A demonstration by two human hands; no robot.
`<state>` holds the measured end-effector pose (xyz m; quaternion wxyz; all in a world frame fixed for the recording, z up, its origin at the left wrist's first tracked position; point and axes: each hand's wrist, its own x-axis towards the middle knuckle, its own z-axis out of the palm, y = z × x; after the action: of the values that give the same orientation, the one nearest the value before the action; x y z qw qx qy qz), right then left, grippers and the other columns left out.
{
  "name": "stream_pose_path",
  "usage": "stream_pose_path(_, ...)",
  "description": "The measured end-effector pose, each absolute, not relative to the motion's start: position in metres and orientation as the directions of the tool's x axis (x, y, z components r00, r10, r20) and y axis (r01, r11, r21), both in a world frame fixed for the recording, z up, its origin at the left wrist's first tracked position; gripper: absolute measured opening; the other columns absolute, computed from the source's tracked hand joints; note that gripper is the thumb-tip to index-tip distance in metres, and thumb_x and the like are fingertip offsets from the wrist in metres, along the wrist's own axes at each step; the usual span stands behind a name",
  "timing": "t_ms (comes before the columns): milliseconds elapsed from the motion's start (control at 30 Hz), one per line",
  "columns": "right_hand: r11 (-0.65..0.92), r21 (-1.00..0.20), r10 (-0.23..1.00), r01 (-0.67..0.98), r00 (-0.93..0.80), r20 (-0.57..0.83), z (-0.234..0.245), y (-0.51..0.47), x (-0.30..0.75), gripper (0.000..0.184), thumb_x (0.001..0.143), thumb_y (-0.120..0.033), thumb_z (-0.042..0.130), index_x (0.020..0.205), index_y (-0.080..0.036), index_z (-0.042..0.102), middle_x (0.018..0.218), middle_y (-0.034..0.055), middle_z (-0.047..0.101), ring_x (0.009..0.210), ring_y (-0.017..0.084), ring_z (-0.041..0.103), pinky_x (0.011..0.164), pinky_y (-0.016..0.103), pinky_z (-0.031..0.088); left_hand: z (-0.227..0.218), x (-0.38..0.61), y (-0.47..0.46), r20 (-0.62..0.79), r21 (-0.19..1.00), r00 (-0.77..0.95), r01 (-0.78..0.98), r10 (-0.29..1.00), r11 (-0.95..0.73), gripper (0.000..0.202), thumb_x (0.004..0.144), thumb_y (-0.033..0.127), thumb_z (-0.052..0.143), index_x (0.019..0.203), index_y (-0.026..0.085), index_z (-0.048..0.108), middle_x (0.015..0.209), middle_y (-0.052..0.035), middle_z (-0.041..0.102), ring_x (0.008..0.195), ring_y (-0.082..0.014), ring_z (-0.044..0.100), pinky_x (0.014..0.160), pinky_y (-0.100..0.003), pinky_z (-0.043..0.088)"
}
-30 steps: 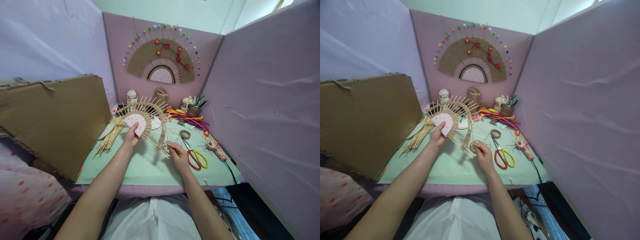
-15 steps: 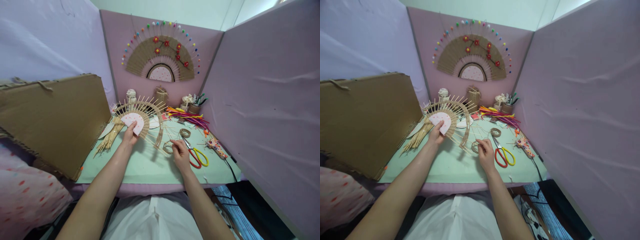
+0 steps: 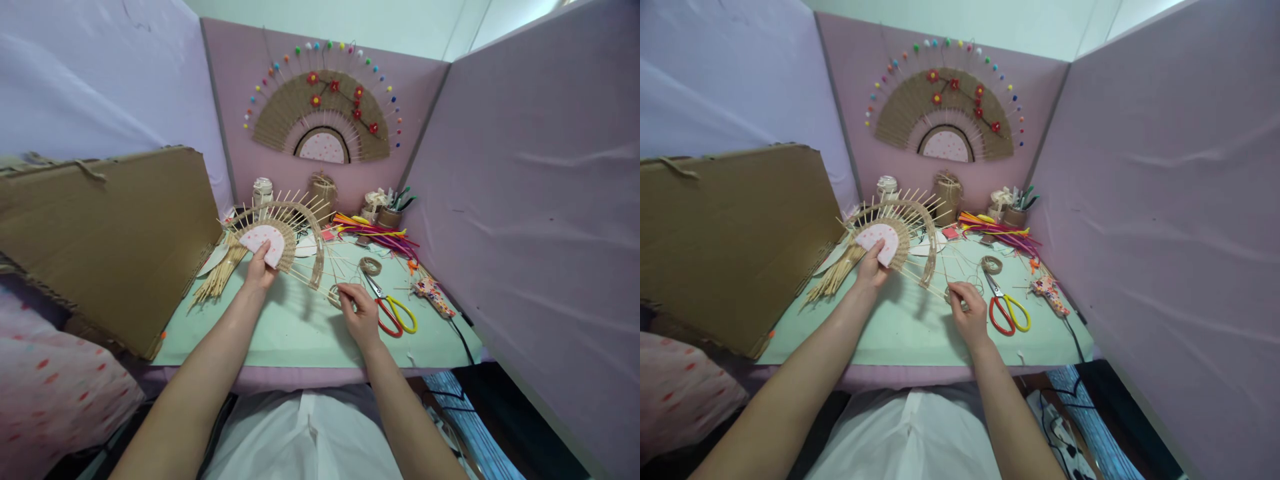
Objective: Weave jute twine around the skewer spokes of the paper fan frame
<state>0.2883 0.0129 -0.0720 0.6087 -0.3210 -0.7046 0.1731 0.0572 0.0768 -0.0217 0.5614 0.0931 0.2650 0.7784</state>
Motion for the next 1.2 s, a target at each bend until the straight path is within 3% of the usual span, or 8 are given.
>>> stream_pose_path(100, 0.687, -0.698, 0.722, 0.204, -0.082, 0.687, -0.073, 0.015, 0.288, 0.021, 0.084, -0.016, 0.053, 0.097, -0.022, 0.068, 0.091, 0.0064, 0.066, 0.085, 0.017, 0.061, 0.072, 0.031, 0.049, -0.021, 0.061, 0.076, -0.142, 0.502, -0.327, -0.837, 0.934, -0.216, 0.026, 0.084, 0.011, 0.055, 0.109, 0.012, 0.062, 0.085, -0.0058, 0.073, 0.075, -0.0133, 0.069, 0.086, -0.027, 0.052)
stream_pose_path(300, 0.66, -0.735, 0.741, 0.158, -0.298, 0.602, -0.075, 0.017, 0.286, 0.02, 0.084, -0.022, 0.056, 0.098, -0.023, 0.07, 0.09, 0.0063, 0.068, 0.088, 0.019, 0.061, 0.079, 0.034, 0.048, -0.025, 0.069, 0.074, -0.114, 0.527, -0.323, -0.821, 0.939, -0.219, 0.024, 0.083, 0.008, 0.057, 0.106, 0.012, 0.063, 0.089, -0.0063, 0.073, 0.077, -0.0133, 0.069, 0.085, -0.027, 0.053)
stream_pose_path(633, 0.478, -0.875, 0.862, 0.074, -0.232, 0.451, -0.078, 0.019, 0.287, 0.017, 0.082, -0.028, 0.059, 0.093, -0.022, 0.07, 0.086, 0.0055, 0.064, 0.078, 0.016, 0.058, 0.066, 0.027, 0.045, -0.024, 0.062, 0.076, -0.09, 0.515, -0.363, -0.814, 0.927, -0.269, 0.029, 0.082, 0.007, 0.057, 0.11, 0.015, 0.062, 0.086, -0.0043, 0.074, 0.076, -0.0133, 0.069, 0.084, -0.027, 0.054)
stream_pose_path(933, 0.27, -0.962, 0.954, 0.052, -0.146, 0.26, -0.083, 0.024, 0.29, 0.018, 0.073, -0.035, 0.065, 0.076, -0.018, 0.065, 0.072, 0.0029, 0.062, 0.065, 0.014, 0.054, 0.061, 0.026, 0.043, -0.025, 0.061, 0.077, -0.079, 0.531, -0.387, -0.796, 0.919, -0.29, 0.027, 0.081, 0.007, 0.058, 0.106, 0.015, 0.063, 0.09, -0.0042, 0.073, 0.08, -0.0137, 0.069, 0.088, -0.029, 0.051)
stream_pose_path(1200, 0.171, -0.985, 0.968, -0.029, -0.183, 0.173, -0.077, 0.021, 0.289, 0.019, 0.07, -0.033, 0.062, 0.079, -0.017, 0.068, 0.073, 0.0044, 0.065, 0.068, 0.015, 0.058, 0.065, 0.027, 0.047, -0.024, 0.058, 0.078, -0.057, 0.554, -0.421, -0.767, 0.905, -0.322, 0.04, 0.079, 0.009, 0.061, 0.117, 0.018, 0.058, 0.099, -0.0067, 0.072, 0.085, -0.0148, 0.068, 0.09, -0.033, 0.05)
